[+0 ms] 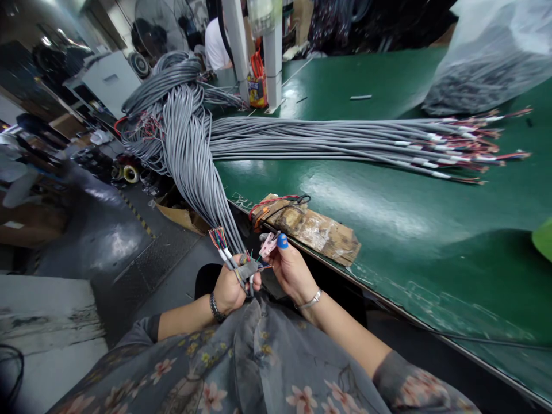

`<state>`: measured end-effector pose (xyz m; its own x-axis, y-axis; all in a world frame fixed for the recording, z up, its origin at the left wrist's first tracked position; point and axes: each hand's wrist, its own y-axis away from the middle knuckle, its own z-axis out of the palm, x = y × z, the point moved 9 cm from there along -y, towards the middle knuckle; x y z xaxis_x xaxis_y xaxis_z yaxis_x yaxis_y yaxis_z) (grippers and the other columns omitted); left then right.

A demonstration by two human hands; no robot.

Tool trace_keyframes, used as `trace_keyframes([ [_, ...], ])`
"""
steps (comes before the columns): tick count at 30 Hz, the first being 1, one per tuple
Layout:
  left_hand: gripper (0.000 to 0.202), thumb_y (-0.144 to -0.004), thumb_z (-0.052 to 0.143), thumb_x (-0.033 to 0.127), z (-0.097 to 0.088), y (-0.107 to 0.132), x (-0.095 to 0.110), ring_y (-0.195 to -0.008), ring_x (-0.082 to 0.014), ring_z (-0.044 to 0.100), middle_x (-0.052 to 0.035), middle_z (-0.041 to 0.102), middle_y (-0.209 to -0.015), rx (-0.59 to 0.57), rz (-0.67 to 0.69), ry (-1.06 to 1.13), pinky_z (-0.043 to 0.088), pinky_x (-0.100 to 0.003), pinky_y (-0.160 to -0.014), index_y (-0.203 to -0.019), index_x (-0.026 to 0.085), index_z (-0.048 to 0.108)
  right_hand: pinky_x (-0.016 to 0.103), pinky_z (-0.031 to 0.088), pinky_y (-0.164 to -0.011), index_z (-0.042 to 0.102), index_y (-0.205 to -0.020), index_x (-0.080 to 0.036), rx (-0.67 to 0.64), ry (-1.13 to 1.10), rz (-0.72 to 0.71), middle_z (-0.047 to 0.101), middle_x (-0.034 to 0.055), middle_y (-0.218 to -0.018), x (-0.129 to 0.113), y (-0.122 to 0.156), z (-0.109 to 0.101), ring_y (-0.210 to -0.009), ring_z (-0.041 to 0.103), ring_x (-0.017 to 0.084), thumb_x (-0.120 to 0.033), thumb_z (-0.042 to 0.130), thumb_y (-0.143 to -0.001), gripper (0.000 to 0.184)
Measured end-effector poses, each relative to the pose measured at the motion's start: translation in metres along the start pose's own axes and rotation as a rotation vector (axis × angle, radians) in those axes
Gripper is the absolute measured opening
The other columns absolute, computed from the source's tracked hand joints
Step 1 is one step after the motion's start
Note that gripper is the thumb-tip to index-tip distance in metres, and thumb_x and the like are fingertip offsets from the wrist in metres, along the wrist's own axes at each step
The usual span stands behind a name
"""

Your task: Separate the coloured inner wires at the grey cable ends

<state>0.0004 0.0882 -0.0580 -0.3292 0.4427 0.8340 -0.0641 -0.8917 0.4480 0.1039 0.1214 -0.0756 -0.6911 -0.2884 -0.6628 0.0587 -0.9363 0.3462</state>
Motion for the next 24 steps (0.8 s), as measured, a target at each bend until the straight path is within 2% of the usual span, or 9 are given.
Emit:
trace_keyframes([
  [2, 0.041, -0.048, 0.079, 0.047, -0.002, 0.0, 0.0, -0.033, -0.0084, 0.048, 0.0005, 0.055, -0.041, -0.001, 0.006, 0.002, 0.027, -0.018, -0.034, -0.054, 0.015, 0.053, 0.025, 0.046, -0.053, 0.068, -0.068, -0.02, -0.054, -0.01, 0.057, 0.064, 0.0005, -0.066, 0.003, 0.002, 0.003, -0.057, 0.054, 0.013, -0.065, 0.078, -0.048, 0.05],
  [5, 0.04, -0.048, 0.078, 0.046, -0.005, 0.0, -0.002, -0.033, -0.0089, 0.048, 0.0002, 0.056, -0.041, -0.01, 0.007, -0.003, 0.028, -0.018, -0.034, -0.053, 0.016, 0.053, 0.025, 0.047, -0.055, 0.068, -0.07, -0.02, -0.205, 0.04, 0.184, 0.064, 0.0014, -0.067, 0.009, 0.009, 0.007, -0.058, 0.055, 0.013, -0.069, 0.073, -0.053, 0.052],
  [8, 0.039, -0.049, 0.078, 0.046, -0.008, 0.001, -0.002, -0.034, -0.0091, 0.048, -0.001, 0.057, -0.041, -0.035, 0.013, -0.062, 0.032, -0.019, -0.036, -0.053, 0.015, 0.054, 0.026, 0.048, -0.056, 0.068, -0.07, -0.018, -0.371, 0.2, 0.288, 0.062, 0.0014, -0.063, 0.012, 0.018, 0.008, -0.058, 0.056, 0.013, -0.068, 0.073, -0.055, 0.052],
  [10, 0.039, -0.051, 0.078, 0.047, -0.008, 0.002, -0.002, -0.036, -0.0094, 0.049, -0.0018, 0.057, -0.043, -0.064, 0.022, -0.129, 0.035, -0.02, -0.037, -0.052, 0.015, 0.055, 0.026, 0.046, -0.056, 0.066, -0.067, -0.016, -0.44, 0.34, 0.295, 0.06, 0.0009, -0.061, 0.009, 0.022, 0.006, -0.057, 0.054, 0.012, -0.066, 0.074, -0.055, 0.052],
  [15, 0.04, -0.055, 0.077, 0.049, -0.003, 0.003, -0.003, -0.04, -0.011, 0.052, -0.0026, 0.059, -0.046, -0.174, 0.022, -0.325, 0.042, -0.023, -0.043, -0.052, 0.015, 0.056, 0.022, 0.039, -0.053, 0.061, -0.06, -0.015, -0.452, 0.597, 0.209, 0.056, -0.0034, -0.055, -0.005, 0.022, 0.011, -0.051, 0.047, 0.008, -0.053, 0.081, -0.055, 0.043],
  [21, 0.031, -0.066, 0.072, 0.041, 0.006, 0.003, -0.011, -0.043, -0.0102, 0.052, -0.0027, 0.061, -0.049, -0.375, 0.007, -0.592, 0.042, -0.022, -0.046, -0.054, 0.014, 0.064, 0.025, 0.042, -0.053, 0.063, -0.064, -0.016, -0.482, 0.625, 0.202, 0.061, -0.0024, -0.055, 0.003, 0.024, 0.019, -0.05, 0.051, 0.01, -0.052, 0.078, -0.06, 0.039],
  [24, 0.03, -0.066, 0.071, 0.042, 0.003, 0.001, -0.01, -0.041, -0.01, 0.051, -0.0026, 0.061, -0.048, -0.33, -0.007, -0.529, 0.037, -0.021, -0.042, -0.057, 0.014, 0.064, 0.024, 0.041, -0.051, 0.064, -0.063, -0.017, -0.4, 0.566, 0.168, 0.061, -0.0019, -0.056, -0.002, 0.021, 0.008, -0.05, 0.05, 0.009, -0.053, 0.076, -0.062, 0.038],
])
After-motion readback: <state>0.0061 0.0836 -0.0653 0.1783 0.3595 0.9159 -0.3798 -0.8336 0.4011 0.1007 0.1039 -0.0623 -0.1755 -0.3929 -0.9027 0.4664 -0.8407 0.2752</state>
